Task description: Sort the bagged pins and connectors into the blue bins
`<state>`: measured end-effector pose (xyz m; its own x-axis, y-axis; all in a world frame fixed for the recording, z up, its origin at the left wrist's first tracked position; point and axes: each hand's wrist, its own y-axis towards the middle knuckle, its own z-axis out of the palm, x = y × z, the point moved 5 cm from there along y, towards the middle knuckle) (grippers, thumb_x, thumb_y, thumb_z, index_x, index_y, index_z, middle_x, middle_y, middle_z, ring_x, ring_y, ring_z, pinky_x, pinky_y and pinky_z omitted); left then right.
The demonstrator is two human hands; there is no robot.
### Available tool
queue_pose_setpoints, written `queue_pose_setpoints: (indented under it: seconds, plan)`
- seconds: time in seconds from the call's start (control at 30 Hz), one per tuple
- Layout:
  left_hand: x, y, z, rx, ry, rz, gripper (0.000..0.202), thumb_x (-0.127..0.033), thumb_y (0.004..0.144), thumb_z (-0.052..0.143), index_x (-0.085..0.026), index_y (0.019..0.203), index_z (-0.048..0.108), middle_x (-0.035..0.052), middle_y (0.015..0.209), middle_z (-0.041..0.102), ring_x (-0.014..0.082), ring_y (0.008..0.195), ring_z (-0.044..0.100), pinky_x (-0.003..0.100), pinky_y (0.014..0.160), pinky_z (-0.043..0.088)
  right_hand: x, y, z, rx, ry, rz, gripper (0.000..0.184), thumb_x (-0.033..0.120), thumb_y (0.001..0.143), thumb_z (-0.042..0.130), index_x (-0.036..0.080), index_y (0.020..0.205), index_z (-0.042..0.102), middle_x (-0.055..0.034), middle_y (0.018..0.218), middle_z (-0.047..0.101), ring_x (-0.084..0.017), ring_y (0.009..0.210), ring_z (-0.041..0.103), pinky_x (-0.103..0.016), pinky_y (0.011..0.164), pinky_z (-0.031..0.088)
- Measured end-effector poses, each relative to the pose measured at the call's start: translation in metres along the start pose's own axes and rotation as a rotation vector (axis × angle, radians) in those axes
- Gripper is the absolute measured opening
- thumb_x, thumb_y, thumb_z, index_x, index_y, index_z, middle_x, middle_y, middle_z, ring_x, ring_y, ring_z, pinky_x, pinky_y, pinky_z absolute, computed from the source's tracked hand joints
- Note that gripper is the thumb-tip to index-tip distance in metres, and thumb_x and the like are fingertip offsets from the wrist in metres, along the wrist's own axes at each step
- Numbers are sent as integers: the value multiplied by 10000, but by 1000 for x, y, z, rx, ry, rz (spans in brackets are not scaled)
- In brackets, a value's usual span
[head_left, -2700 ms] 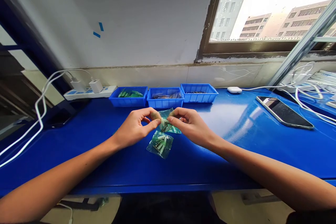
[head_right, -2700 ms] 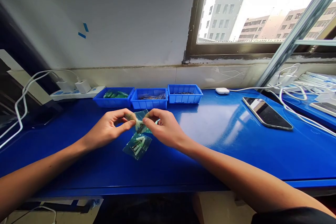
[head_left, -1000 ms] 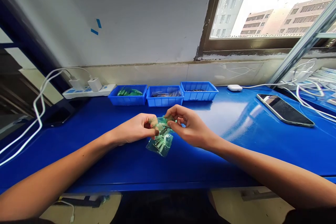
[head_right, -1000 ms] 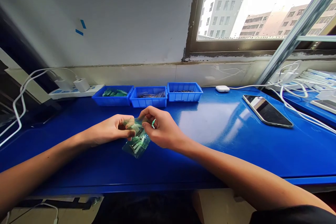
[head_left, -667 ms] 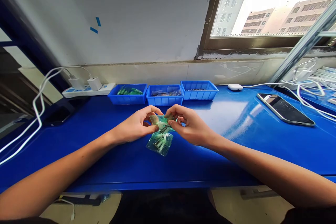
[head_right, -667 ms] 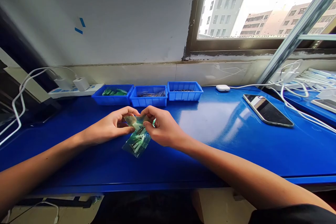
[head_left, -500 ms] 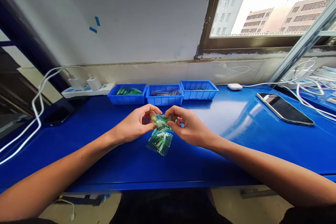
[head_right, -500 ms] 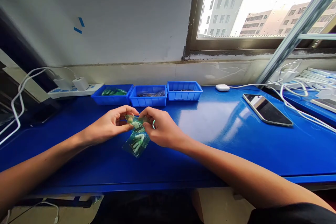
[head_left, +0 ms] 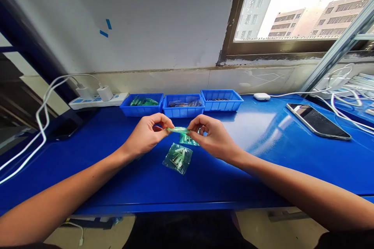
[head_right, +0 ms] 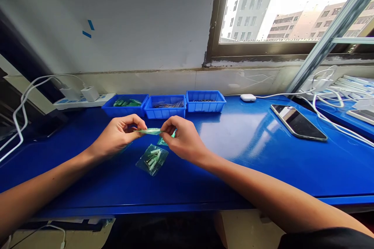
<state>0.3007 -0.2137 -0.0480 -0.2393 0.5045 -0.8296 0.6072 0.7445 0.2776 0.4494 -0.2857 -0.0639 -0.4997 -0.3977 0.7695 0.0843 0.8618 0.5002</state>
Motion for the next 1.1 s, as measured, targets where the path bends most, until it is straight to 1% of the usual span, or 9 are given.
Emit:
queue_pose_setpoints:
  seconds: [0.1,0.23,0.43,0.5,0.57,0.7,0.8,0.93,1.1]
  plan:
    - [-6,-2,-5,-99,14,96,102,-186,679,610,-161,599,552,-9,675,558,107,627,511,219,570,405,16,-6,-4,-87,-175,-288,121,53,719,540,164,677,567,-3,674,563,-100,621,503,-228,557,403]
    - [-6,-3,-4,-102,-73,100,59,-170,664,634,-171,671,576,-19,683,542,102,636,506,209,589,429,29,-13,-7,-157,-364,-567,162,62,792,503,175,688,555,-14,672,551,-117,630,496,-250,570,404]
    - [5,-1,6,48,-628,-233,153,-230,717,599,-156,848,624,37,782,614,148,715,586,274,657,521,36,-17,-11,-187,-656,-809,213,68,800,528,195,631,506,-6,644,551,-120,596,430,-267,561,363]
    - [6,-2,10,78,-687,-304,167,-279,749,598,-144,845,624,44,760,624,152,696,597,280,647,523,36,-18,-11,-170,-707,-859,215,56,787,529,199,630,498,-3,659,556,-121,598,419,-273,565,353]
    - [5,-3,10,66,-623,-271,176,-284,740,651,-154,854,615,10,708,608,119,653,580,235,628,502,35,-19,-9,-149,-715,-878,209,40,774,525,202,644,503,-1,676,560,-120,602,422,-277,571,350]
    - [1,-4,3,-8,-434,-85,217,-224,693,705,-181,870,588,-37,686,581,84,633,559,198,638,473,30,-13,-8,-89,-492,-716,178,42,784,480,205,751,543,-18,746,584,-127,670,495,-277,610,397]
    - [-2,-5,-3,-81,-293,8,222,-229,697,692,-184,877,570,-25,721,595,104,670,583,223,666,487,18,-3,-10,-85,-131,-333,133,114,788,488,200,885,513,-14,769,590,-126,706,546,-268,621,436]
    - [-7,-6,-1,-98,-229,51,223,-240,699,672,-188,879,551,-22,729,597,120,698,609,238,676,505,-1,-1,3,21,210,113,312,337,770,578,187,1010,446,1,767,580,-136,697,559,-277,596,447]
    - [-9,-9,7,-14,-239,27,244,-222,696,666,-181,915,567,12,814,645,146,780,637,268,744,526,-6,-4,12,91,248,163,283,296,741,588,191,982,482,4,797,585,-127,702,561,-286,625,452]
